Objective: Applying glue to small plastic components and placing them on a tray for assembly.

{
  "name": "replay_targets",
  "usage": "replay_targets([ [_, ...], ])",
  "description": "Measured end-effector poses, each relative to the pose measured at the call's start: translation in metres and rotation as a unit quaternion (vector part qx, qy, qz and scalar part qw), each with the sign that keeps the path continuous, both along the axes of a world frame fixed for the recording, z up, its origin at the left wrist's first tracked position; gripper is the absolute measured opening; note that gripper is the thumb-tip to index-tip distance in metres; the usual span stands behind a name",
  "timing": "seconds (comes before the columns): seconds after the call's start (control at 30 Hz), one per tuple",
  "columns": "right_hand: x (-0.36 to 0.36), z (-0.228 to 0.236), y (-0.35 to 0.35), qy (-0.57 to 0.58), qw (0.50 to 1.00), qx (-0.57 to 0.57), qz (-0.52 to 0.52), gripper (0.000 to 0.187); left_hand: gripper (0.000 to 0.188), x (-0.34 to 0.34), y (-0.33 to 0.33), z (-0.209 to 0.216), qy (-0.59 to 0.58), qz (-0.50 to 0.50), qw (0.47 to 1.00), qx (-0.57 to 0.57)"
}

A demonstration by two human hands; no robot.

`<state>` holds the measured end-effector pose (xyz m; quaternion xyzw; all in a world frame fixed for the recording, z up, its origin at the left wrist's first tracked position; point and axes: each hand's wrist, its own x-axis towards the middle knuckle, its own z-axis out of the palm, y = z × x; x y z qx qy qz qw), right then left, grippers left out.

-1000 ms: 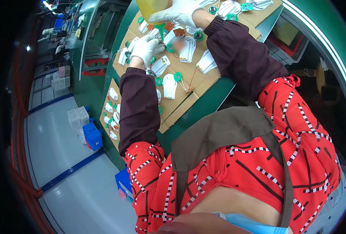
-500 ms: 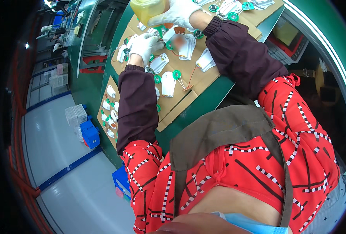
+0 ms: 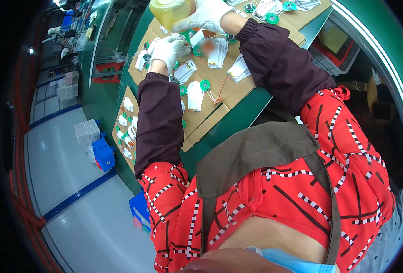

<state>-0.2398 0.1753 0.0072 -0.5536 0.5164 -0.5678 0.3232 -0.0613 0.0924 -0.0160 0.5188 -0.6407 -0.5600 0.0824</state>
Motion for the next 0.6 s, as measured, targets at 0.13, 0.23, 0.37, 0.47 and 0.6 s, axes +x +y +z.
replay_targets([
  [0.13, -0.002, 0.000, -0.001, 0.000, 1.000, 0.010, 0.005, 0.069, 0.025, -0.002, 0.002, 0.003, -0.011, 0.001, 1.000, -0.004],
  [0.23, 0.000, 0.007, 0.002, 0.011, 0.999, 0.032, 0.000, 0.069, 0.027, 0.000, 0.002, 0.001, -0.011, 0.008, 1.000, -0.001],
  [0.37, 0.002, 0.003, -0.001, 0.012, 0.999, 0.026, -0.032, 0.071, 0.028, 0.000, 0.003, 0.003, 0.000, 0.007, 1.000, -0.003],
  [0.47, 0.001, -0.004, -0.005, -0.100, 0.995, 0.012, -0.005, 0.075, 0.028, -0.003, 0.005, 0.006, -0.008, 0.011, 1.000, 0.002],
  [0.6, 0.003, -0.001, -0.003, -0.051, 0.998, -0.001, -0.032, 0.076, 0.028, -0.001, 0.005, 0.006, -0.005, 0.006, 1.000, -0.002],
])
